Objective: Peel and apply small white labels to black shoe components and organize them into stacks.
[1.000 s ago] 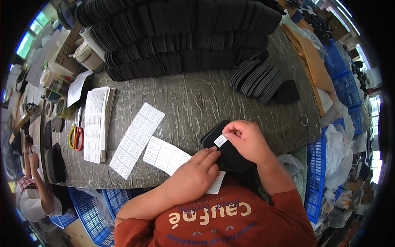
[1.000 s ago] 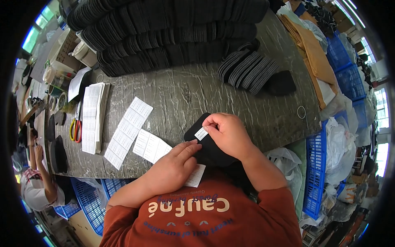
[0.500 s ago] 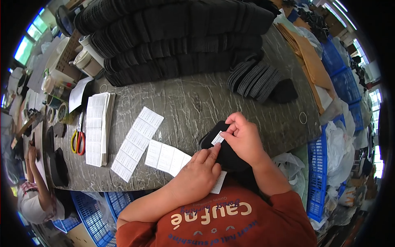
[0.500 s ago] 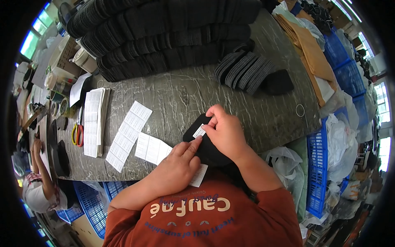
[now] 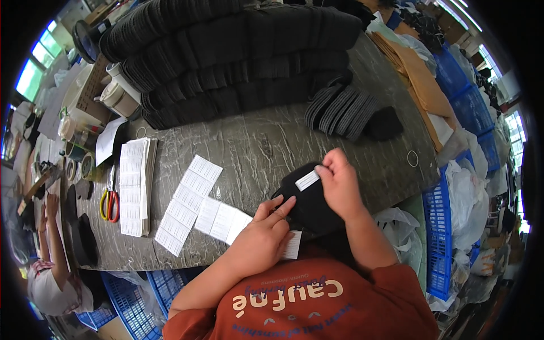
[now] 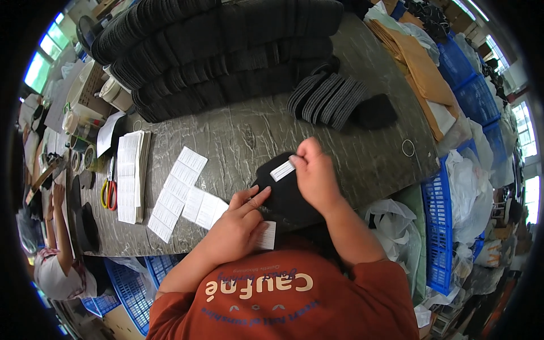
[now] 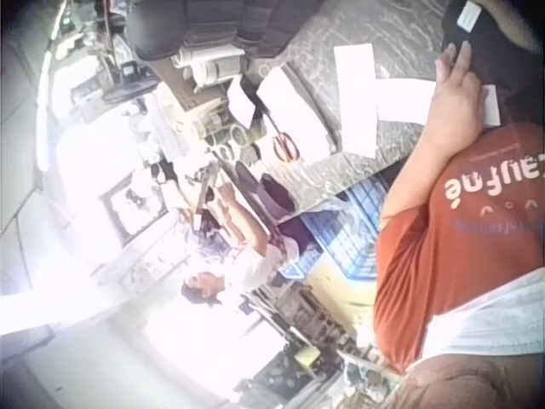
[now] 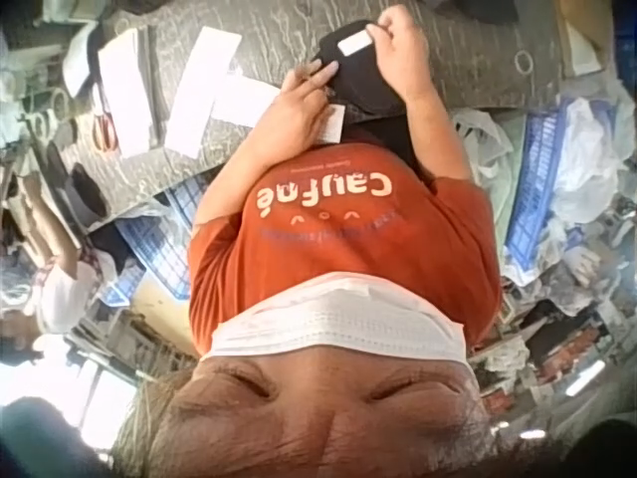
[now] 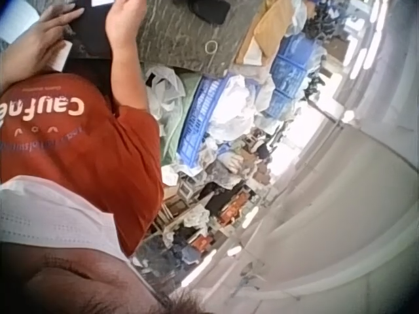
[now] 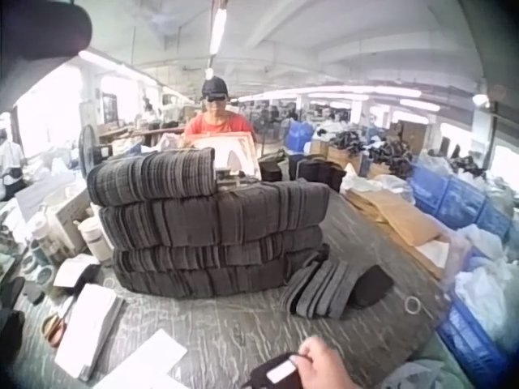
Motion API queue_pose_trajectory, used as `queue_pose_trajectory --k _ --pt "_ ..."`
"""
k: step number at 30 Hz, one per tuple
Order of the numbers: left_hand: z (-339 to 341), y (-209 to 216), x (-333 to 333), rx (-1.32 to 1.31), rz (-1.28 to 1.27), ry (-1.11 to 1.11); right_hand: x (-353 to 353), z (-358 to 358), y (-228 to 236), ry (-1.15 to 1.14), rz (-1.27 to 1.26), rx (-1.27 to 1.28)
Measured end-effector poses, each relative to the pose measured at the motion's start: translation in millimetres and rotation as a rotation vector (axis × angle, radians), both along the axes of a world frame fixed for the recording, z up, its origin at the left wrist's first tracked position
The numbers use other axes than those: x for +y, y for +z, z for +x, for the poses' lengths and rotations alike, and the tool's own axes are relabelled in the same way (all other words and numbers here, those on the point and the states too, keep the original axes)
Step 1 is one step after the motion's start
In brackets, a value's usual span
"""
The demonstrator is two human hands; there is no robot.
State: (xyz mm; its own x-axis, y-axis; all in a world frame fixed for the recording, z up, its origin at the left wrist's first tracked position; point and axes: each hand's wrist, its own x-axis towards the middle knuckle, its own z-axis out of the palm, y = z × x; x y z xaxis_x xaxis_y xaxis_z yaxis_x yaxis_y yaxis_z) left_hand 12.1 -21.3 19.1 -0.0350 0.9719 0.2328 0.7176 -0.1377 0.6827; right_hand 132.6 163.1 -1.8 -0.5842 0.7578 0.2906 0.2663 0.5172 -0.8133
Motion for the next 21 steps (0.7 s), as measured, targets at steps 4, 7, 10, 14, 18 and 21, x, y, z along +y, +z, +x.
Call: queue_pose_trajectory --k 4,7,10,14,18,21 --pt "-2 -1 -1 -0.014 -0.013 -0.017 49 29 -3 -0.124 -0.118 -0.072" --pt "-3 2 3 -0.007 -0.017 -0.040 47 40 14 -0.246 0.500 -0.157" --pt "-7 2 -4 0.011 -0.040 -0.004 -15 35 83 0.463 -0.201 0.279" --pt "-9 9 5 0.005 -0.019 0.005 -80 15 107 1.502 -0.788 0.644" --pt "-8 18 6 -0.038 -0.015 0.033 -128 -4 111 1.739 -1.171 1.106" --pt "-11 20 3 -0.118 -0.016 0.087 -133 -5 108 1.749 -1.202 1.142"
